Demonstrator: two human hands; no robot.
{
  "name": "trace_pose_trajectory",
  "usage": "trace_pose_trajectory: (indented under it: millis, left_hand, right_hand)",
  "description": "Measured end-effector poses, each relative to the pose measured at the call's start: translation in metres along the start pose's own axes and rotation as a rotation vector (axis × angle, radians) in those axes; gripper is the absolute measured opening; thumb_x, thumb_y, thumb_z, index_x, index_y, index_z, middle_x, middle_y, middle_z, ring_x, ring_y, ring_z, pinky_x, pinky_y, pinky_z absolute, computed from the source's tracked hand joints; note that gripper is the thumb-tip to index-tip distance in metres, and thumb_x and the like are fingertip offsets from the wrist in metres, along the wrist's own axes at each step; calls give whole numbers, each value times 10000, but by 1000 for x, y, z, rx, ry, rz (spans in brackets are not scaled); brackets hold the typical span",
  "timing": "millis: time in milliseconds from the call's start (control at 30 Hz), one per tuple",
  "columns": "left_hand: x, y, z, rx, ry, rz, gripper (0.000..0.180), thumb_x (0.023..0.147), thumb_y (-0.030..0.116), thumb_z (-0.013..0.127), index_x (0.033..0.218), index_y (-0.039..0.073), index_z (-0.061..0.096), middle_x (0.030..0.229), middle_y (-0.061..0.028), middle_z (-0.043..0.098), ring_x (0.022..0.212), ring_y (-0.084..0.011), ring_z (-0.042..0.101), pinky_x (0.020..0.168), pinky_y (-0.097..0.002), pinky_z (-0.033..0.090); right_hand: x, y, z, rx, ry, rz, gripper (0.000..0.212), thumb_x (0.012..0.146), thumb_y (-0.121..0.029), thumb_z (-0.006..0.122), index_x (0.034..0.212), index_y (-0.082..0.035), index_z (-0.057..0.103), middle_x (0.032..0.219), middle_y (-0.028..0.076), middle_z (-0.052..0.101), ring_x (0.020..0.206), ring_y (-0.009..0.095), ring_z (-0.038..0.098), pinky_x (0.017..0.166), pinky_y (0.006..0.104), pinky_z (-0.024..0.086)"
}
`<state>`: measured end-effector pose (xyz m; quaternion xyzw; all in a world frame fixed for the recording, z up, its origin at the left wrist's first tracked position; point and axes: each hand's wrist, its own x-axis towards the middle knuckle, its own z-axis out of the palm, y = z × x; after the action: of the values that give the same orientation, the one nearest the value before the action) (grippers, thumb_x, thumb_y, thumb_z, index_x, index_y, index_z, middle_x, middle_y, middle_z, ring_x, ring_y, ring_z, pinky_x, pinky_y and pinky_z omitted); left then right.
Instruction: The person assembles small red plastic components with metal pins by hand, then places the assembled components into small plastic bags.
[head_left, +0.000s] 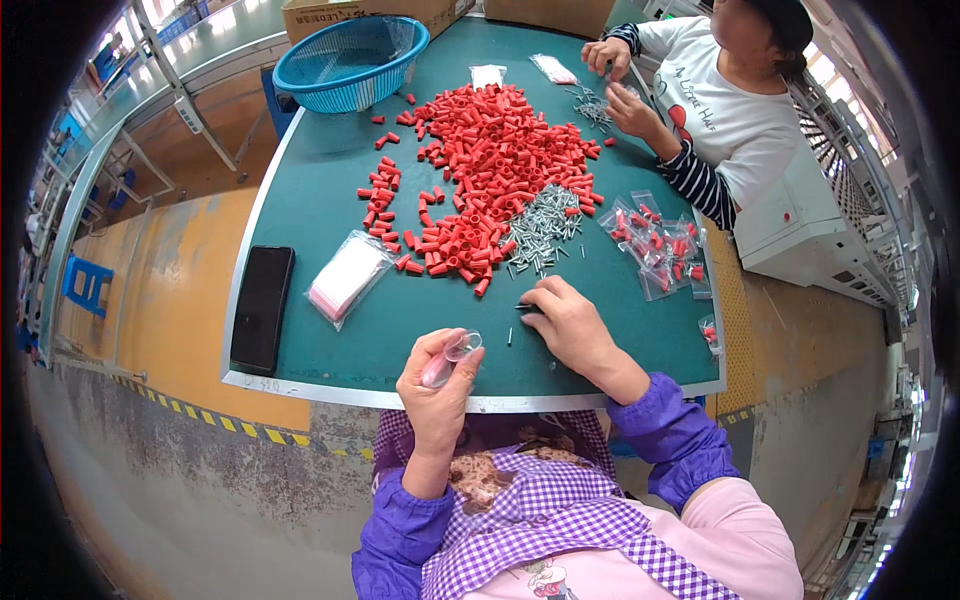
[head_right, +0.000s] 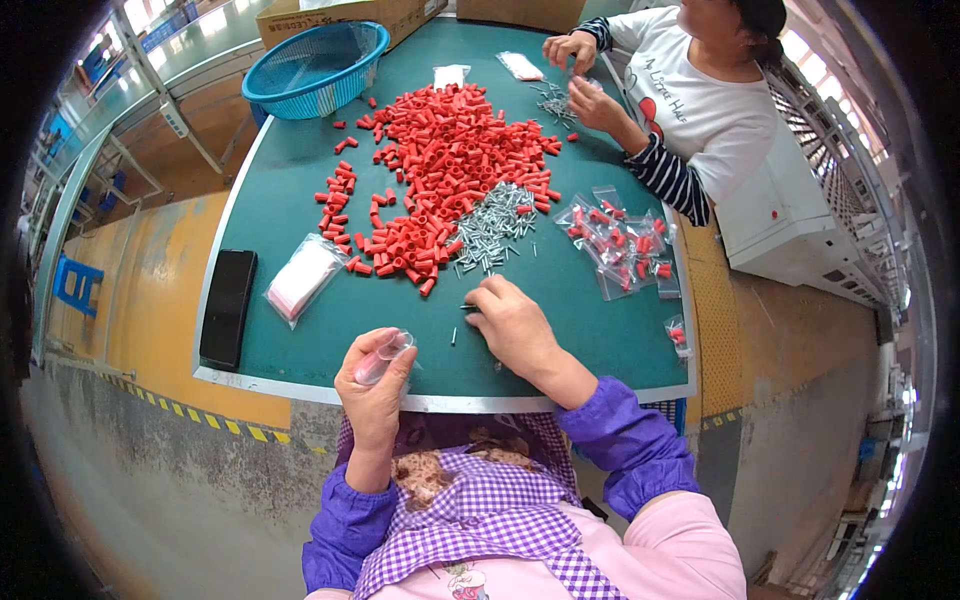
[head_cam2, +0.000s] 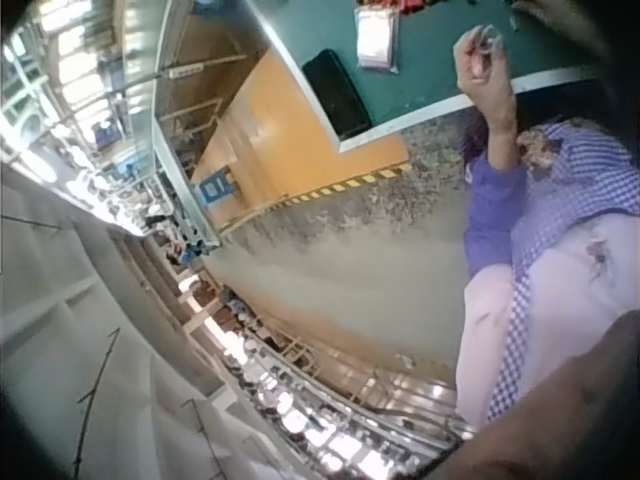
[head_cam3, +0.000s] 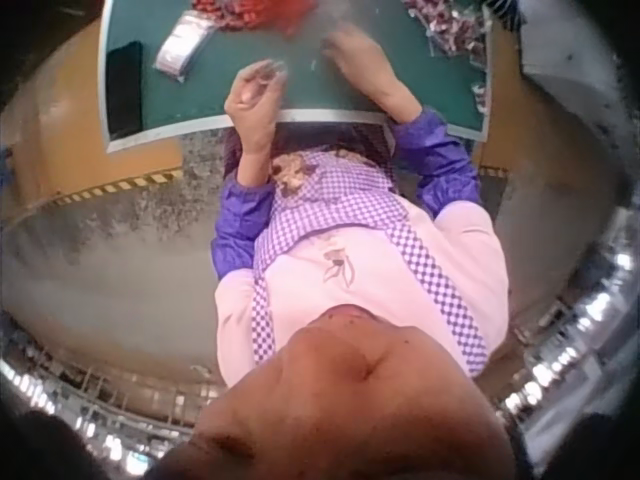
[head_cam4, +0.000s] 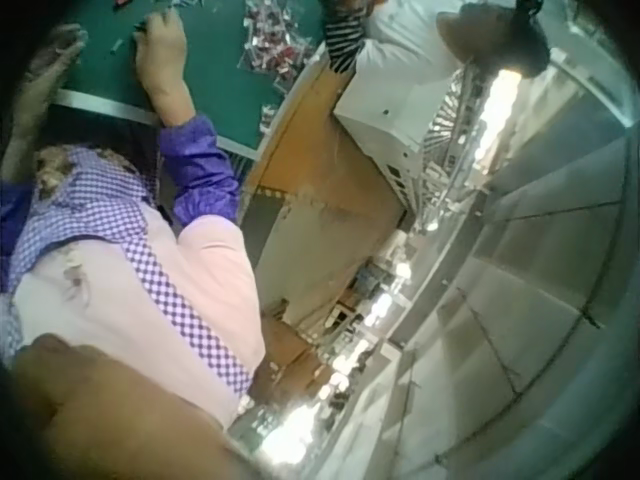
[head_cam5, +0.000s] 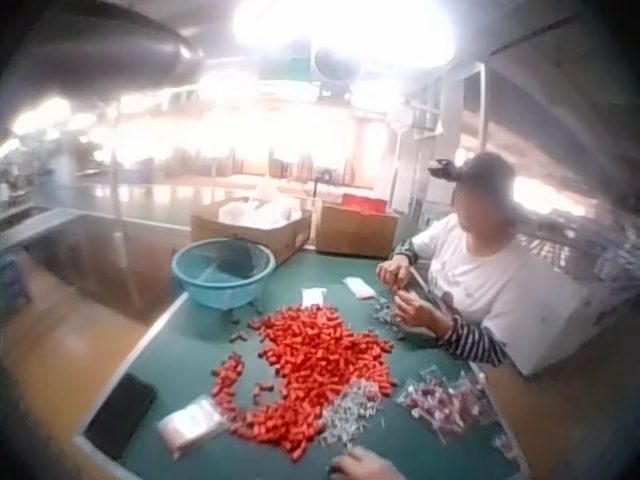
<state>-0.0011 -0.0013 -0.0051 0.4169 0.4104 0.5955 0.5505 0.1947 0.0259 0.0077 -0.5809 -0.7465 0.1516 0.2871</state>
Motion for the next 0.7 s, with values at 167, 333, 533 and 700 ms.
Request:
trace_pose_trajectory:
  millis: [167, 333, 533, 700]
  left_hand:
    - [-1, 2, -2, 23, 30, 60, 261, 771, -69, 697, 1005, 11, 614, 967, -38, 627, 873, -96, 585, 786, -221, 478]
    - [3, 8, -14, -221, 27, -114, 286, 801, -16, 684, 1060, 25, 570, 963, -57, 616, 773, -102, 585, 668, -218, 490]
    - [17, 4, -41, -822, -132, -338, 342, 844, 113, 671, 1132, 73, 491, 987, -70, 509, 710, -97, 515, 467, -172, 422]
    - [14, 6, -42, -925, -172, -291, 371, 808, 118, 711, 1115, 67, 510, 966, -86, 502, 745, -131, 526, 562, -212, 493]
  right_hand:
    - [-1, -4, 6, 22, -14, 2, 101, 798, -31, 612, 861, -6, 537, 828, 127, 563, 763, 322, 585, 663, 390, 483]
    - [-5, -13, 6, 172, -16, -53, 112, 801, -20, 606, 892, -1, 543, 835, 141, 571, 758, 328, 588, 663, 392, 485]
    - [-3, -15, 6, 86, -101, -208, 137, 787, -2, 562, 923, -3, 550, 864, 132, 551, 796, 306, 587, 693, 379, 490]
    - [-3, -13, 3, -135, -183, -336, 207, 756, -3, 552, 962, 14, 559, 887, 117, 562, 807, 267, 595, 703, 351, 499]
